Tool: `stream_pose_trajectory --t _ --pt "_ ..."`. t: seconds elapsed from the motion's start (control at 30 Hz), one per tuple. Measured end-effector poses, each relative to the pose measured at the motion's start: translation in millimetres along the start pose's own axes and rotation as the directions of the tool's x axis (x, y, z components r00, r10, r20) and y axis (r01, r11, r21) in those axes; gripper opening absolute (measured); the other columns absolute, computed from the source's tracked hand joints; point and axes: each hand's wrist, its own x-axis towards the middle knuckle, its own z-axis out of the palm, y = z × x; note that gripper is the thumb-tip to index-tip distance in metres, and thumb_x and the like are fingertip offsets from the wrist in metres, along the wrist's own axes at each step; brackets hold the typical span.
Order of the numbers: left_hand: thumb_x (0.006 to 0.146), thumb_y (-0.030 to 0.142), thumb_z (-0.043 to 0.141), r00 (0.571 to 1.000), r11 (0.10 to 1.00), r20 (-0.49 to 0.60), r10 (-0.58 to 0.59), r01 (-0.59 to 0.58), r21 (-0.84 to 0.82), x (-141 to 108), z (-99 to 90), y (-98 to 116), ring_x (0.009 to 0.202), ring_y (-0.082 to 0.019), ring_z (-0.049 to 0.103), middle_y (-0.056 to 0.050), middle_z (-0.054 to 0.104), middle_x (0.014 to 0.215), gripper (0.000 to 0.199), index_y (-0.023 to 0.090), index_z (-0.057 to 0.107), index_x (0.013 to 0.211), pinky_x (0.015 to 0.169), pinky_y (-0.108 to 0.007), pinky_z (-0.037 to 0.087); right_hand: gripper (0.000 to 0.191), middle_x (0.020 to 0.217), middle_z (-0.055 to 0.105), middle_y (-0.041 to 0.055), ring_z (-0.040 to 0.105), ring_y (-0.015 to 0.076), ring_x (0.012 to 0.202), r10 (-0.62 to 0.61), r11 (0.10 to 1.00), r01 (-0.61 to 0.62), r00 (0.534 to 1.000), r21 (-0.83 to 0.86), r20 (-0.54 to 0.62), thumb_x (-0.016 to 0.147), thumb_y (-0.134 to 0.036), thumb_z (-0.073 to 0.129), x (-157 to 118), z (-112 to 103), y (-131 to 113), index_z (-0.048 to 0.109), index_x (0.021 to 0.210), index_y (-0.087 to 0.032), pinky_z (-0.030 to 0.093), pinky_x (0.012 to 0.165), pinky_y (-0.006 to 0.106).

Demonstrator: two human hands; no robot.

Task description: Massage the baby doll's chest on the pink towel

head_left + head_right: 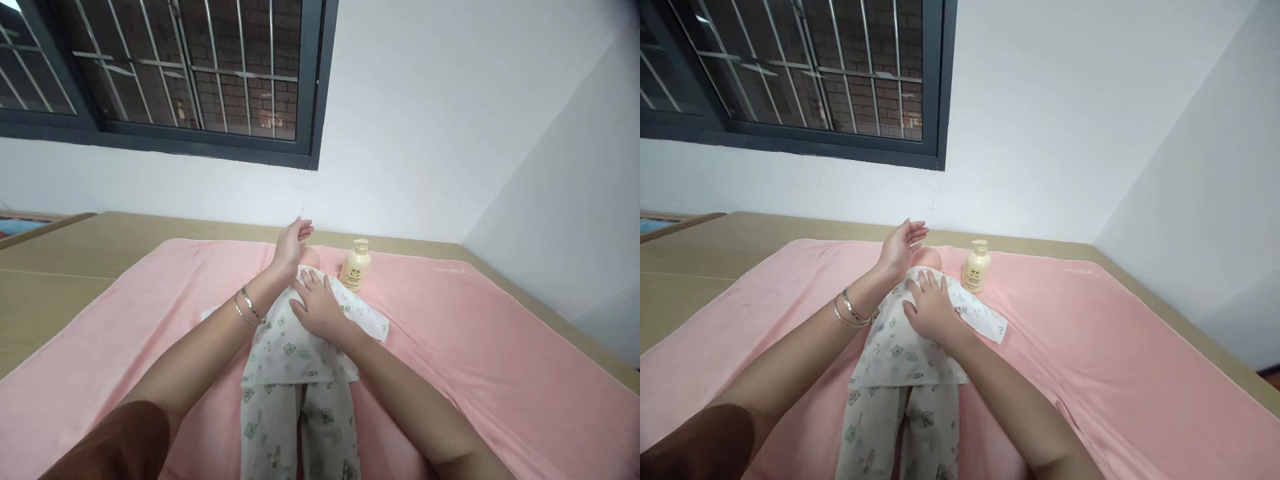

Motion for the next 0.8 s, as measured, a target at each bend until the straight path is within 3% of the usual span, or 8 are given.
stream_pose_trajectory --t 0.1,0.17,0.33,0.43,0.53,0.6,0.7,0.8 --pt "0.087 0.045 0.052 0.998 0.998 0.025 -0.065 0.065 0.019 15.6 13.5 -3.6 0.12 -0.026 0.061 -0.011 0.072 0.117 0.032 0.019 0.067 0.097 0.107 -0.041 0.041 0.051 0.16 0.031 0.0183 0.023 0.0343 0.15 -0.006 1.0 0.007 0.998 0.031 -0.057 0.096 -0.033 0.044 0.9 6.9 5.0 0.047 0.143 -0.013 0.017 0.121 0.062" --pt "0.087 0.045 0.051 0.972 0.977 0.098 -0.213 0.212 0.02 29.8 21.9 -5.7 0.12 -0.028 0.061 -0.013 0.071 0.117 0.033 0.018 0.067 0.095 0.106 -0.043 0.042 0.048 0.157 0.037 0.0178 0.03 0.0317 0.147 0.001 0.998 0.009 0.986 0.06 -0.168 0.094 -0.028 0.046 0.4 15.7 8.8 0.052 0.139 -0.012 0.021 0.122 0.058" --pt "0.09 0.045 0.042 0.739 0.772 0.326 -0.59 0.634 -0.039 65.4 36.2 -11.5 0.132 -0.032 0.054 -0.023 0.056 0.139 0.051 0.01 0.058 0.124 0.101 -0.041 0.049 0.044 0.147 0.051 0.0175 0.045 0.0299 0.139 0.012 0.992 0.032 0.943 0.124 -0.333 0.092 -0.022 0.043 -0.9 27.3 24.9 0.059 0.131 -0.011 0.034 0.117 0.053" --pt "0.091 0.041 0.04 0.707 0.729 0.345 -0.617 0.679 -0.088 74.6 45.2 -15.3 0.137 -0.03 0.049 -0.023 0.048 0.147 0.058 0.008 0.047 0.138 0.101 -0.037 0.05 0.049 0.146 0.053 0.0141 0.046 0.0255 0.139 0.022 0.988 0.069 0.822 0.138 -0.569 0.091 -0.021 0.04 3.8 6.3 43.8 0.054 0.138 -0.014 0.038 0.116 0.048" --pt "0.093 0.039 0.037 0.674 0.686 0.393 -0.625 0.715 -0.135 72.8 56.8 -18.6 0.138 -0.028 0.049 -0.024 0.048 0.147 0.06 0.006 0.043 0.142 0.099 -0.034 0.051 0.05 0.149 0.048 0.0166 0.043 0.0275 0.141 0.154 0.986 -0.052 0.67 0.161 -0.727 0.091 -0.026 0.04 12.8 -25.5 71.6 0.052 0.138 -0.012 0.038 0.116 0.052" --pt "0.093 0.038 0.037 0.655 0.658 0.421 -0.628 0.735 -0.162 68.8 64.2 -20.3 0.137 -0.028 0.05 -0.024 0.049 0.145 0.06 0.004 0.043 0.143 0.1 -0.033 0.052 0.055 0.156 0.038 0.0185 0.035 0.0285 0.146 0.197 0.98 -0.125 0.698 0.154 -0.688 0.092 -0.027 0.038 19.6 -41.1 91.9 0.047 0.143 -0.008 0.033 0.119 0.054" --pt "0.094 0.035 0.037 0.651 0.632 0.422 -0.631 0.747 -0.207 62.6 71.0 -21.7 0.137 -0.028 0.051 -0.025 0.05 0.144 0.06 0.002 0.041 0.144 0.102 -0.032 0.051 0.06 0.158 0.033 0.0204 0.026 0.0279 0.151 0.194 0.981 -0.172 0.83 0.091 -0.522 0.093 -0.025 0.033 26.6 -49.7 115.3 0.036 0.149 -0.003 0.022 0.123 0.057" --pt "0.094 0.034 0.038 0.654 0.597 0.415 -0.633 0.753 -0.277 58.6 70.3 -20.2 0.138 -0.028 0.049 -0.025 0.049 0.145 0.061 0.002 0.04 0.145 0.102 -0.032 0.051 0.059 0.156 0.036 0.0209 0.028 0.0289 0.15 0.171 0.981 -0.193 0.905 -0.016 -0.39 0.097 -0.025 0.026 27.5 -48.4 123.3 0.036 0.149 0.001 0.016 0.125 0.057"
